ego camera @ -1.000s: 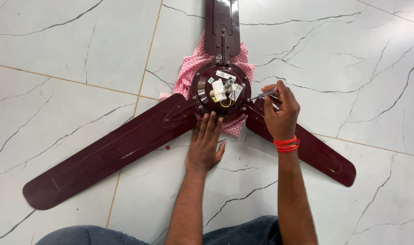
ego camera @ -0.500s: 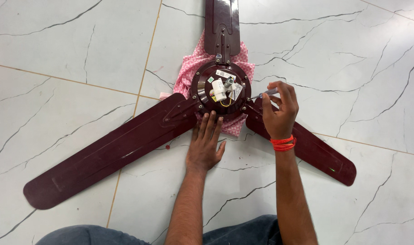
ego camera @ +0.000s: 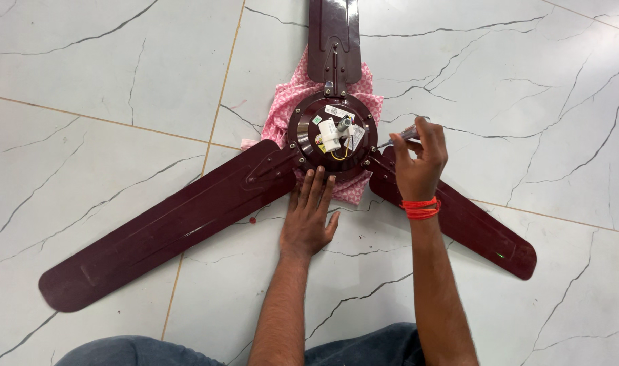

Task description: The person is repairing a ceiling fan lying on the floor. They use a screwdriver to tighten screws on the fan's central hub, securing the blades in place.

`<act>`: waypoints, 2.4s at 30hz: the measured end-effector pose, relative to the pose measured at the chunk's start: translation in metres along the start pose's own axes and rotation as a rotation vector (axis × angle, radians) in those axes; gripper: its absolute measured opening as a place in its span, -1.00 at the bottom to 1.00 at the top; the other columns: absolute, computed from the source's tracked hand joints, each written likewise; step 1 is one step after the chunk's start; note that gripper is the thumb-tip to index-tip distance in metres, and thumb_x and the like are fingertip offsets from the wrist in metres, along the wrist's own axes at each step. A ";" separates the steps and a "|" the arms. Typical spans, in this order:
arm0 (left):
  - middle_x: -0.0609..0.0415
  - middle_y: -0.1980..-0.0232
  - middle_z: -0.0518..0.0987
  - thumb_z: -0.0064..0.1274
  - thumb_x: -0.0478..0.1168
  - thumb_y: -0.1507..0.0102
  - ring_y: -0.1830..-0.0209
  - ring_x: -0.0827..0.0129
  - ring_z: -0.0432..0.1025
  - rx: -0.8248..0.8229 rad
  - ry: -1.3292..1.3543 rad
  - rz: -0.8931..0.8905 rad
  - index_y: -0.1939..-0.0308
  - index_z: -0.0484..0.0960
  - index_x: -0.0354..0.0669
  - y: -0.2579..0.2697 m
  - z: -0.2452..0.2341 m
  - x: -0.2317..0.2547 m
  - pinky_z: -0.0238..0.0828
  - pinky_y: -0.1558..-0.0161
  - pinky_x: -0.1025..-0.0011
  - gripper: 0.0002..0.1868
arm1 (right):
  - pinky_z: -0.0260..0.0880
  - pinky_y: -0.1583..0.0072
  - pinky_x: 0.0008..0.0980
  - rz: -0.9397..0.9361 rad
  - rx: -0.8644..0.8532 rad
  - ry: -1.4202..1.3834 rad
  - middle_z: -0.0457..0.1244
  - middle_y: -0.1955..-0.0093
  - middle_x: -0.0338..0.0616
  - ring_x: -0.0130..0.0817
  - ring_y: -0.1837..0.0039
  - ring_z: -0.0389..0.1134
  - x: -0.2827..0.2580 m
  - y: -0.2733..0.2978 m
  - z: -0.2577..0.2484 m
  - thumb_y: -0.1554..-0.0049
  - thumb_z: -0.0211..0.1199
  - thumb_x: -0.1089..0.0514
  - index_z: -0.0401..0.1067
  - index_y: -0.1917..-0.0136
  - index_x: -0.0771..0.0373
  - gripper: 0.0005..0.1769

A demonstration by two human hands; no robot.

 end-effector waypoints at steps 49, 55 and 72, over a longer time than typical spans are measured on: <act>0.05 -0.69 -0.15 0.05 0.12 -0.30 -0.70 0.22 -0.25 -0.011 -0.001 -0.007 -0.63 -0.13 0.02 0.001 -0.002 0.001 0.03 -0.53 -0.01 -0.04 | 0.66 -0.14 -0.29 -0.134 -0.224 0.037 0.40 -0.13 0.04 -0.13 -0.17 0.52 0.025 -0.090 0.100 -0.23 0.29 0.48 0.15 -0.52 0.38 -0.35; 0.05 -0.69 -0.12 0.05 0.11 -0.29 -0.69 0.22 -0.22 0.017 -0.018 0.003 -0.63 -0.09 0.02 0.000 -0.007 0.002 0.02 -0.53 0.01 -0.06 | 0.67 -0.03 -0.36 -0.201 -0.393 0.042 0.40 -0.05 0.16 -0.13 -0.09 0.53 0.021 -0.111 0.109 -0.30 0.35 0.36 0.30 -0.24 0.47 -0.68; 0.06 -0.69 -0.19 -0.04 0.15 -0.33 -0.69 0.24 -0.28 -0.080 -0.080 -0.003 -0.63 -0.14 0.01 0.000 -0.003 0.001 0.09 -0.45 0.02 -0.08 | 0.46 0.12 -0.09 0.318 -1.254 0.934 0.41 0.25 0.03 -0.13 0.22 0.42 0.094 -0.120 0.172 -0.20 0.31 -0.21 0.57 0.13 0.34 -0.49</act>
Point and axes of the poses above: each hand's wrist, its own y-axis away from the middle knuckle, its own z-axis out of the palm, x = y × z, the point moved 9 cm from there along -y, towards the middle knuckle
